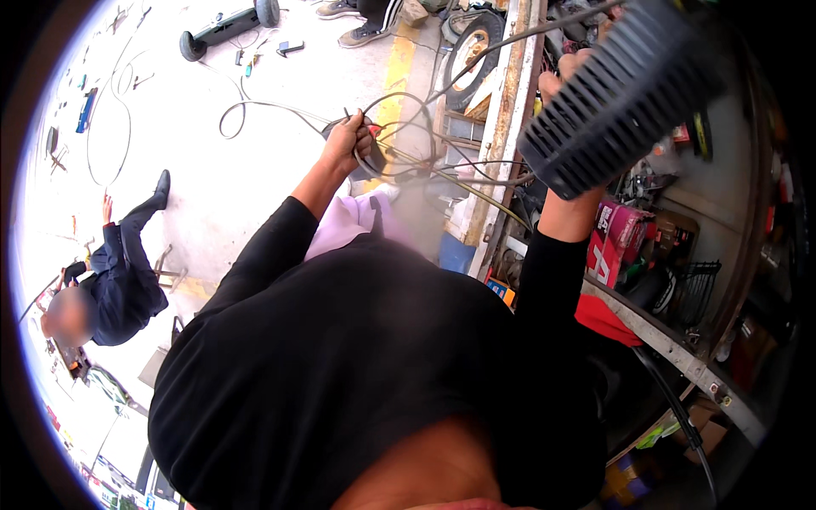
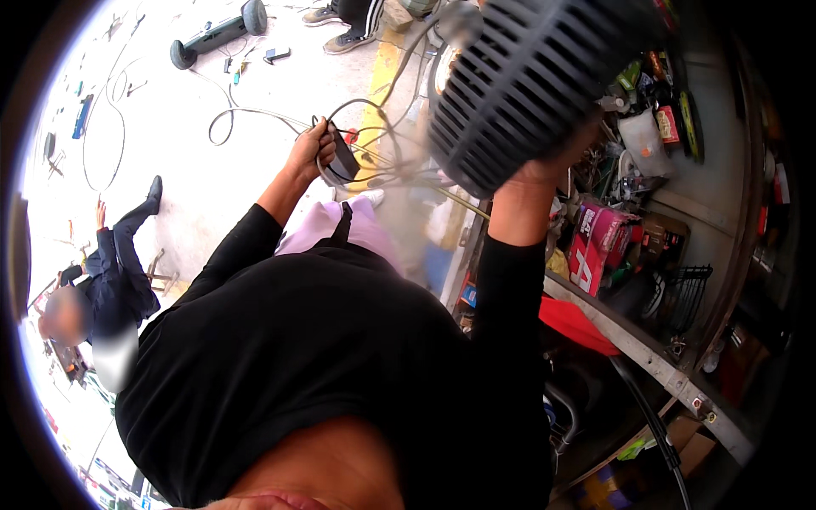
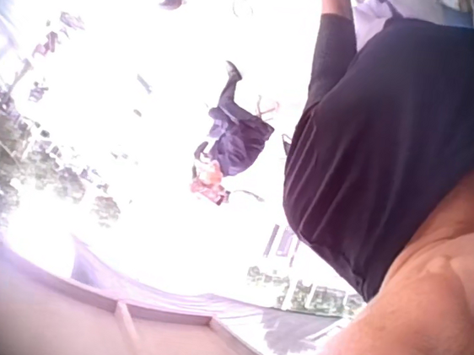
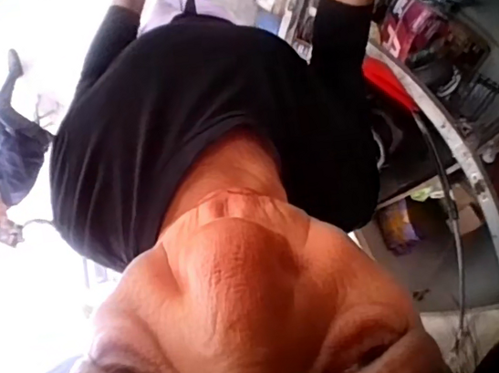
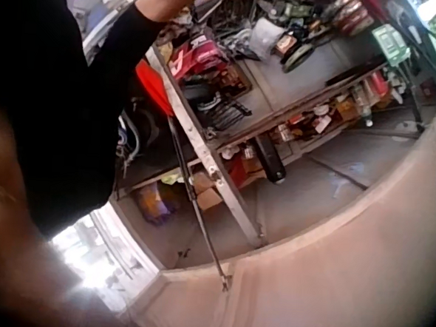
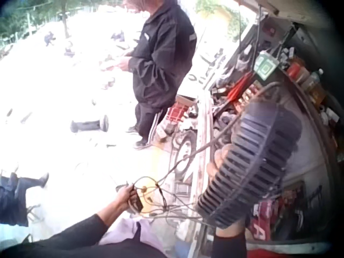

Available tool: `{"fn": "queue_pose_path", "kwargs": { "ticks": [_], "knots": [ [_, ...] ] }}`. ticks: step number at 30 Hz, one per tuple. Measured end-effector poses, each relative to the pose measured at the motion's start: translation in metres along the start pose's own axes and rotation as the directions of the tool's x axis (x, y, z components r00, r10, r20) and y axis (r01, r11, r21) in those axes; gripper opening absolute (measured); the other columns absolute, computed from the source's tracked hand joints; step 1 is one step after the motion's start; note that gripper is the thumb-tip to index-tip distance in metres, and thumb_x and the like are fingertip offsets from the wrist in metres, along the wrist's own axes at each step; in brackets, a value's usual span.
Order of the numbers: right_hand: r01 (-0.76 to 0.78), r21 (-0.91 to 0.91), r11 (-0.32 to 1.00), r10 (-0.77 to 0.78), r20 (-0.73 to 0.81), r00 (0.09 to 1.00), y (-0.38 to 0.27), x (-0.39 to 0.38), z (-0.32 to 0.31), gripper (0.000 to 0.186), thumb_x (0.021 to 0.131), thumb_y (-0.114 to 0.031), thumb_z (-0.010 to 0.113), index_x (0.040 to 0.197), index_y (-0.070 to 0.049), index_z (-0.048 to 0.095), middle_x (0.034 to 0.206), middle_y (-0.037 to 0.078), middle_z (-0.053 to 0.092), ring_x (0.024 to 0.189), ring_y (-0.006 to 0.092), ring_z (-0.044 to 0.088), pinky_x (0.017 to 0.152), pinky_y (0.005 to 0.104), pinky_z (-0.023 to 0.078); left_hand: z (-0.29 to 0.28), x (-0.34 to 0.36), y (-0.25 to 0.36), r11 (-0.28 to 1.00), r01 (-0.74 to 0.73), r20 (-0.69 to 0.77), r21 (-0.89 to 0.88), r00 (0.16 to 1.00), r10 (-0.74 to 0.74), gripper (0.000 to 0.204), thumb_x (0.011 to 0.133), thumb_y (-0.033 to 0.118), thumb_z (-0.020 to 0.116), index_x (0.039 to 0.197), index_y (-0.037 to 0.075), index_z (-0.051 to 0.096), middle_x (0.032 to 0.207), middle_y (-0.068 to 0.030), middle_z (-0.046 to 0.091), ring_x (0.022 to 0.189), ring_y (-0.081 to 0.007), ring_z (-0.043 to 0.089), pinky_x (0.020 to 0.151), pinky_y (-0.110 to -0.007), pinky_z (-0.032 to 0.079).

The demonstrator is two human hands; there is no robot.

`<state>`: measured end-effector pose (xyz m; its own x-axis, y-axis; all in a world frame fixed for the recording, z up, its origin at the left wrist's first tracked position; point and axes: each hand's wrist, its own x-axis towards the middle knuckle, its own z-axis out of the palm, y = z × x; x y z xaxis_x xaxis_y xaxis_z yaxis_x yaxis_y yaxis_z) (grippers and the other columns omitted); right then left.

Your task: The person removes a bicycle inner tube from a tire, inflates it with a pump, and submerges it in a bucket of water to locate a leak. They then apply a patch to the tube and use a soldering iron to heat the patched area.

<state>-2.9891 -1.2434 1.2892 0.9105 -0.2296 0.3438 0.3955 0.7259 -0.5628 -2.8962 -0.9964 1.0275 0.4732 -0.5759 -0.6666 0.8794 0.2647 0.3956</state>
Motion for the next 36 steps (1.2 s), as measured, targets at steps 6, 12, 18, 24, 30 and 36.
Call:
{"fn": "queue_pose_path", "kwargs": {
  "ticks": [6, 12, 18, 24, 30, 36],
  "knots": [
    [-0.017, -0.225, 0.974, -0.068, -0.361, 0.930, 0.024, -0.049, -0.022, 0.054, 0.095, -0.043, 0.043, 0.136, -0.007, 0.041, 0.131, 0.010, 0.053, 0.119, 0.0248, 0.052, 0.102, 0.0426, 0.041, -0.027, -0.037, 0.028, 0.984, -0.108, 0.034, -0.139, 0.993, 0.114, 0.029, 0.098, 0.033, 0.047, 0.086, 0.007, 0.051, 0.057, 0.0050, 0.032, 0.042, -0.0071, 0.026, 0.039, -0.023, 0.023],
    [0.008, -0.080, 0.997, -0.049, -0.524, 0.850, 0.022, -0.073, -0.020, 0.057, 0.092, -0.048, 0.047, 0.134, -0.011, 0.046, 0.123, 0.015, 0.057, 0.104, 0.0331, 0.059, 0.091, 0.0556, 0.046, -0.069, -0.045, 0.040, 0.993, -0.045, -0.036, -0.108, 0.999, 0.041, 0.029, 0.093, 0.034, 0.055, 0.086, 0.006, 0.055, 0.059, 0.0043, 0.038, 0.043, -0.0071, 0.028, 0.038, -0.022, 0.021],
    [0.003, -0.466, 0.885, -0.286, -0.538, 0.793, 0.024, -0.046, 0.018, 0.062, 0.089, -0.044, 0.051, 0.134, -0.003, 0.041, 0.115, 0.018, 0.054, 0.101, 0.0326, 0.055, 0.086, 0.0465, 0.047, -0.101, -0.033, 0.030, 0.996, 0.059, -0.057, -0.064, 0.996, -0.062, 0.036, 0.099, 0.039, 0.044, 0.094, 0.006, 0.055, 0.057, 0.0069, 0.026, 0.043, -0.0059, 0.019, 0.038, -0.022, 0.015],
    [0.046, 0.152, 0.987, 0.007, -0.335, 0.942, -0.021, 0.006, 0.056, 0.073, 0.076, -0.021, 0.070, 0.127, 0.014, 0.032, 0.100, 0.014, 0.048, 0.091, 0.0238, 0.048, 0.080, 0.0357, 0.044, -0.157, -0.024, 0.046, 0.991, 0.000, -0.088, -0.137, 0.996, -0.012, 0.036, 0.101, 0.037, 0.037, 0.094, 0.005, 0.052, 0.056, 0.0060, 0.026, 0.041, -0.0057, 0.019, 0.036, -0.022, 0.015],
    [0.179, 0.203, 0.963, -0.110, -0.311, 0.944, -0.090, 0.038, 0.079, 0.074, 0.079, -0.025, 0.055, 0.135, 0.012, 0.024, 0.097, 0.012, 0.043, 0.089, 0.0222, 0.044, 0.077, 0.0363, 0.041, -0.182, -0.033, 0.044, 0.988, -0.059, -0.189, -0.143, 0.982, 0.032, 0.035, 0.101, 0.037, 0.038, 0.091, 0.007, 0.053, 0.055, 0.0064, 0.026, 0.040, -0.0056, 0.017, 0.034, -0.021, 0.014],
    [0.254, -0.044, 0.966, -0.258, -0.225, 0.940, -0.155, 0.052, 0.085, 0.082, 0.080, -0.032, 0.051, 0.135, 0.016, 0.016, 0.093, 0.011, 0.038, 0.086, 0.0222, 0.040, 0.076, 0.0381, 0.038, -0.163, -0.071, 0.080, 0.976, -0.170, -0.150, -0.133, 0.977, 0.149, 0.034, 0.100, 0.037, 0.040, 0.088, 0.007, 0.050, 0.056, 0.0063, 0.028, 0.042, -0.0046, 0.018, 0.036, -0.020, 0.014]
  ]
}}
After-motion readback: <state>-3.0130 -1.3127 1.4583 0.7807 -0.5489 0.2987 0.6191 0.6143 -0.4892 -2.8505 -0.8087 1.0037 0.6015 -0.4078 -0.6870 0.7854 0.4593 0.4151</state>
